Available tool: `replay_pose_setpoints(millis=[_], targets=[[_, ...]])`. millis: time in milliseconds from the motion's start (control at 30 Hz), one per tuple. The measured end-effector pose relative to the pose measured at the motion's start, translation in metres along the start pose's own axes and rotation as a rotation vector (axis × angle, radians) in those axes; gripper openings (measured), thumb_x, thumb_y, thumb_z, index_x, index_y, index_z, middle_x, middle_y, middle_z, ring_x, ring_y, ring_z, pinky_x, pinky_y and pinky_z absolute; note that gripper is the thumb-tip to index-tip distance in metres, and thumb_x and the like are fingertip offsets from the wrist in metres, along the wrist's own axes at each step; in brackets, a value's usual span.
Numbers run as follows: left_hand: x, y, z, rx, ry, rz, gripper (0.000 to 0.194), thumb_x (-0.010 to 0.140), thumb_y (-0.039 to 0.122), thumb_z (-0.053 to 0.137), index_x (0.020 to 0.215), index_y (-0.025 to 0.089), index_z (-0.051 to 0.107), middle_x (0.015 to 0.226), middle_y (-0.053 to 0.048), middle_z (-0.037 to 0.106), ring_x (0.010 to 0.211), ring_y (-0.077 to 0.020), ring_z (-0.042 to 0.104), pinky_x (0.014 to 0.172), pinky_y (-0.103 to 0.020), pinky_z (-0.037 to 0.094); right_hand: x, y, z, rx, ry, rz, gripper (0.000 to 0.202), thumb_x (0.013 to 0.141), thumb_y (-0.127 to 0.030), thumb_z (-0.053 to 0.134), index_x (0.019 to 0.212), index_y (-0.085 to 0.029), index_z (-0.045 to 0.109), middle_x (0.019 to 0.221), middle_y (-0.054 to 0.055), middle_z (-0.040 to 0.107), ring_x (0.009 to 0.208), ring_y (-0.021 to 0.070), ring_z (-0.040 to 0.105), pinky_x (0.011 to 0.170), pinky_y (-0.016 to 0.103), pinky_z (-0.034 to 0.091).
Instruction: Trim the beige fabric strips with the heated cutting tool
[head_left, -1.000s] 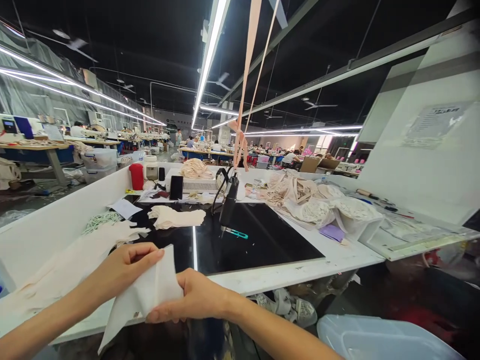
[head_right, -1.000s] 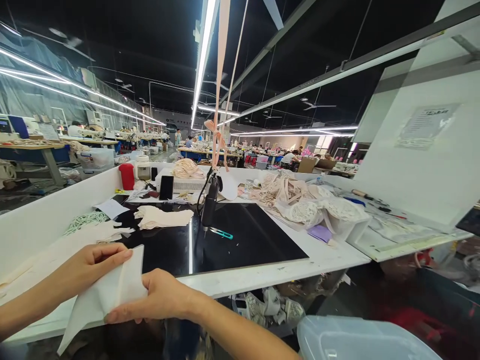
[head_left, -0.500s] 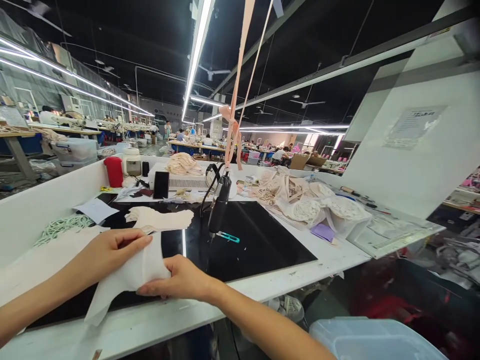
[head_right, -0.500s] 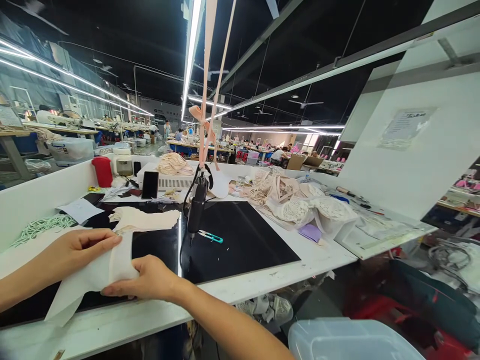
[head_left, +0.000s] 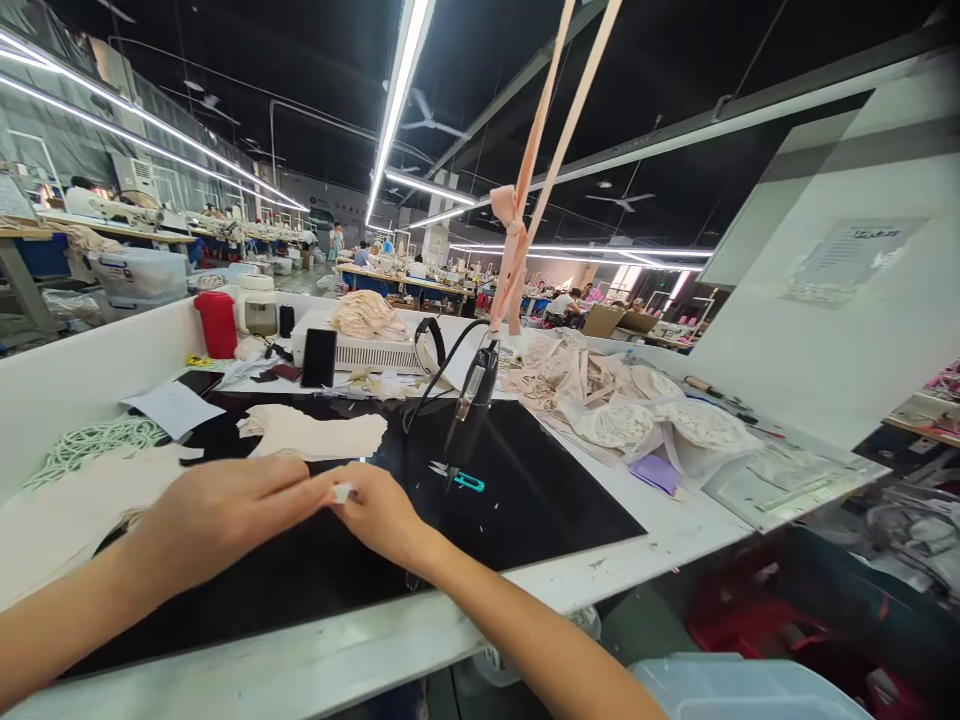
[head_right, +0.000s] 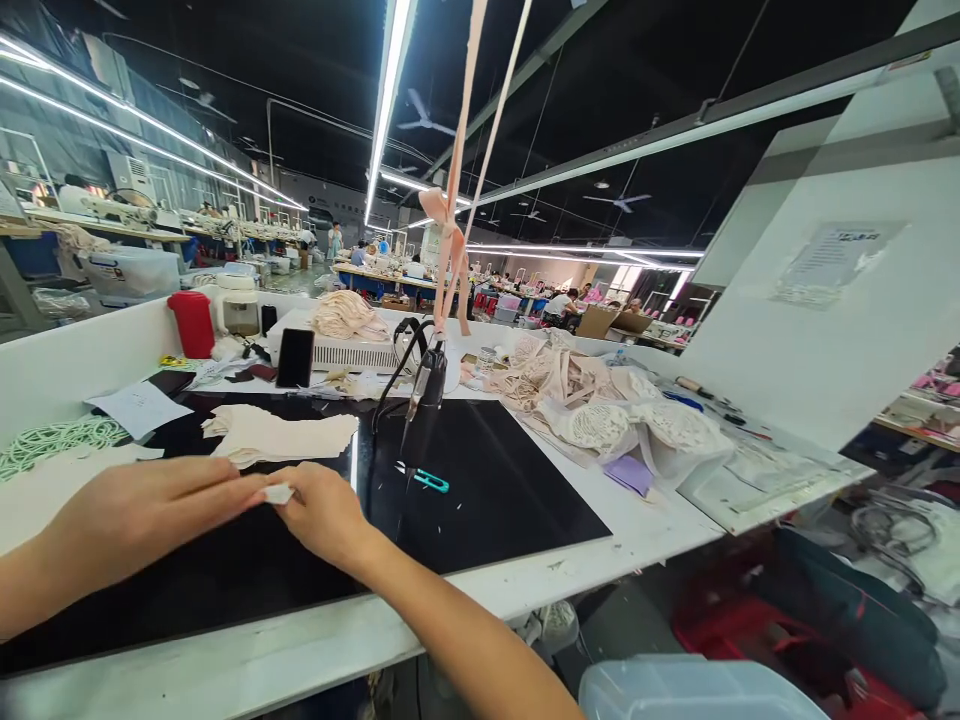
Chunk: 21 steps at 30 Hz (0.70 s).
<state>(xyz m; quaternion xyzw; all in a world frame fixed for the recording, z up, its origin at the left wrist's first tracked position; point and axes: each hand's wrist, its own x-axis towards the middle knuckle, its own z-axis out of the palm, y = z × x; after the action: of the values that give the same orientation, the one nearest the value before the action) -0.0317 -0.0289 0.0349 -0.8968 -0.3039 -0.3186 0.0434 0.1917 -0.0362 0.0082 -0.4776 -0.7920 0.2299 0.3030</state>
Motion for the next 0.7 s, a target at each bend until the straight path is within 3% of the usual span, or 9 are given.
replay_pose_setpoints(millis=[67,133,267,367,533,700], targets=[[-0.014,0.005,0.025,0.128,-0.025,0.291,0.041,0.118,0.029,0.035,0.115,0.028,0.076,0.098,-0.001,0.074,0.082,-0.0161,0.066,0.073,-0.025,0.046,0.001,0.006,-0.002,-0.123,0.001,-0.01,0.037,0.102,-0.009,0.056,0.128,-0.024,0.076,0.122,0.002,0.077,0.115,0.0159,0.066,0.102,0.026,0.048],[-0.028,0.008,0.053,0.189,-0.055,0.414,0.026,0.116,0.03,0.048,0.109,0.025,0.073,0.09,0.0,0.071,0.073,-0.0153,0.063,0.064,-0.025,0.044,0.0,0.013,-0.002,-0.249,-0.013,-0.005,0.046,0.1,-0.004,0.051,0.135,-0.025,0.074,0.128,0.005,0.076,0.119,0.0176,0.066,0.104,0.028,0.05],[-0.046,0.011,0.092,0.191,-0.055,0.354,0.015,0.111,0.026,0.058,0.105,0.022,0.071,0.088,-0.002,0.068,0.074,-0.0171,0.063,0.063,-0.027,0.044,0.0,0.029,0.0,-0.469,-0.06,-0.008,0.05,0.102,-0.005,0.049,0.14,-0.028,0.072,0.127,0.005,0.075,0.115,0.0196,0.067,0.098,0.031,0.054],[-0.046,0.014,0.092,0.174,-0.042,0.364,0.016,0.11,0.02,0.057,0.104,0.021,0.071,0.087,-0.003,0.068,0.072,-0.0182,0.062,0.063,-0.03,0.044,0.002,0.039,-0.003,-0.602,-0.074,0.004,0.042,0.106,-0.01,0.048,0.137,-0.027,0.072,0.124,0.007,0.076,0.112,0.0223,0.067,0.093,0.035,0.055],[-0.037,0.023,0.071,0.15,-0.057,0.384,0.023,0.11,0.011,0.052,0.106,0.022,0.072,0.088,-0.002,0.068,0.07,-0.0178,0.061,0.065,-0.032,0.045,0.005,0.043,-0.011,-0.755,-0.03,0.053,0.03,0.107,-0.011,0.05,0.124,-0.018,0.073,0.119,0.013,0.075,0.111,0.0256,0.067,0.09,0.039,0.055],[-0.036,0.029,0.064,0.123,-0.076,0.359,0.028,0.109,0.007,0.05,0.103,0.023,0.073,0.089,-0.001,0.07,0.073,-0.0186,0.063,0.066,-0.031,0.047,-0.006,0.024,-0.013,-0.777,0.014,-0.047,0.04,0.105,-0.007,0.053,0.141,-0.021,0.062,0.141,0.012,0.068,0.127,0.0241,0.061,0.096,0.039,0.053]])
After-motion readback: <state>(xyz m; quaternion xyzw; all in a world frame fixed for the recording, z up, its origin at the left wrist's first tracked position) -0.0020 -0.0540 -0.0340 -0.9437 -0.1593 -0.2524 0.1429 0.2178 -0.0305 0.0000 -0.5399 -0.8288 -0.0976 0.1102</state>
